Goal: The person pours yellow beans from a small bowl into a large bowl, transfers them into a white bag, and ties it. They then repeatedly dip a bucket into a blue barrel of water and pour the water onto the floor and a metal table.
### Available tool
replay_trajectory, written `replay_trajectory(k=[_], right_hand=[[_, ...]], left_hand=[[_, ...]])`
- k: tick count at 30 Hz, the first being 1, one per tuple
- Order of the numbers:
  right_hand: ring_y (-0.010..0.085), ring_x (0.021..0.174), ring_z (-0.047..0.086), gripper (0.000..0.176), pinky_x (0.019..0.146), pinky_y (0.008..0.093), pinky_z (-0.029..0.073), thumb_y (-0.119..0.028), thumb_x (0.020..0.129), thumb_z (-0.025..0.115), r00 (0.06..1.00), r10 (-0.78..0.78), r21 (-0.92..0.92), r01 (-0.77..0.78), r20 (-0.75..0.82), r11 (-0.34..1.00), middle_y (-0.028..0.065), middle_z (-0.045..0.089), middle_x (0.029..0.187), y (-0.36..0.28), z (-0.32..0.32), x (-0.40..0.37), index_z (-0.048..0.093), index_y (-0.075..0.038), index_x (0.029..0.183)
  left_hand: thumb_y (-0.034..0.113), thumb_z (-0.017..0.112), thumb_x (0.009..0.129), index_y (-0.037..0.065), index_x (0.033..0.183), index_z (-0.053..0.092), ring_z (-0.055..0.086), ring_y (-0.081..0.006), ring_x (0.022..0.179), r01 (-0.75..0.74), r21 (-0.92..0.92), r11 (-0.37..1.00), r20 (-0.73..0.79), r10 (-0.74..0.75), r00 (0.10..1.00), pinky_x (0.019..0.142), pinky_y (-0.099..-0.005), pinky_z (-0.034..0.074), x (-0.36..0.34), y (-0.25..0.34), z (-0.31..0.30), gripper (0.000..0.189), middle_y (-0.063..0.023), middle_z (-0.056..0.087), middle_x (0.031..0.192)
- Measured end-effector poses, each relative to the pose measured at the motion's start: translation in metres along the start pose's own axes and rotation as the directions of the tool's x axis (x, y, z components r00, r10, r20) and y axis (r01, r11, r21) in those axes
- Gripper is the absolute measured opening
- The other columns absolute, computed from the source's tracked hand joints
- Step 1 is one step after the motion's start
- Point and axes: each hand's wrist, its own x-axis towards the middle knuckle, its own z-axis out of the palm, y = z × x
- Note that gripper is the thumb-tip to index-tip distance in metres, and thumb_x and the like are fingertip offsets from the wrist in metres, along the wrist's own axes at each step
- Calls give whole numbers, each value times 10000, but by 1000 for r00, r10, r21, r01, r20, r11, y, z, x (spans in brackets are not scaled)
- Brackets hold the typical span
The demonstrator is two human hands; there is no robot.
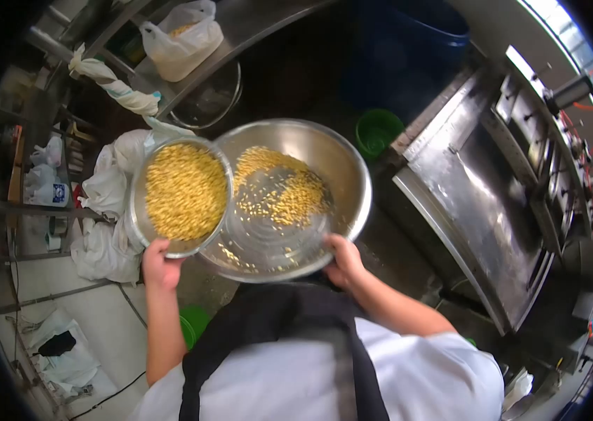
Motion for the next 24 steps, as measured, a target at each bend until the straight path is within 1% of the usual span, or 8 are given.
replay_trajectory(k=[2,6,11,12,17,21,22,24], right_hand=[[370,1167,631,571,979,528,561,1,824,482,998,-39,10,38,46,999,202,617,1231,-6,22,2,441,60,1390],[374,1044,646,391,961,533,545,-77,875,546,982,40,23,-36,-182,999,211,614,1156,19,4,159,494,72,1233],[376,1055,650,396,933,526,554,-108,877,547,993,-15,33,19,-116,999,218,620,1155,34,-40,33,511,79,1225],[363,998,655,345,881,515,567,-96,871,554,988,73,28,-69,-137,997,200,619,1106,29,-44,34,528,76,1169],[292,784,610,148,690,453,535,-29,819,609,937,8,1,-8,-349,1000,127,550,872,12,-15,74,508,-9,924],[303,797,614,217,696,446,536,-8,793,622,941,-88,-41,78,-326,996,142,570,896,-20,21,53,562,58,990],[305,805,615,264,700,445,532,-9,783,630,936,-130,-35,126,-326,991,149,578,906,-29,32,47,580,87,1024],[302,826,618,306,717,441,529,-13,772,634,948,-210,-103,190,-240,976,153,588,904,-38,36,42,589,108,1049]], left_hand=[[34,535,829,-58,1349,509,644,-344,1128,-36,1,999,-32,36,999,896,-565,557,17,8,-7,528,-173,614,1283],[28,525,832,-107,1305,506,643,-361,1121,-72,-41,997,-31,71,997,894,-568,558,86,-1,-18,492,-202,610,1262],[33,516,834,-118,1317,488,653,-390,1091,-5,7,1000,-177,6,984,869,-568,572,56,-22,-19,506,-205,609,1264],[29,510,826,-114,1320,484,654,-398,1091,36,11,999,-123,-34,992,857,-572,581,61,-34,-20,514,-217,606,1265],[12,485,788,-122,1293,481,645,-456,1083,250,-9,968,-58,-250,966,836,-624,592,101,-90,5,522,-270,590,1263],[-10,448,766,-139,1271,468,614,-521,1093,367,0,930,-76,-366,928,866,-686,559,111,-94,38,522,-310,557,1284],[-34,444,768,-76,1280,486,592,-518,1133,400,-35,916,-76,-402,913,903,-737,523,114,-90,42,515,-285,550,1306],[-32,445,769,-75,1287,478,581,-529,1143,370,-18,929,-69,-370,926,923,-743,507,111,-79,52,521,-289,540,1318]])
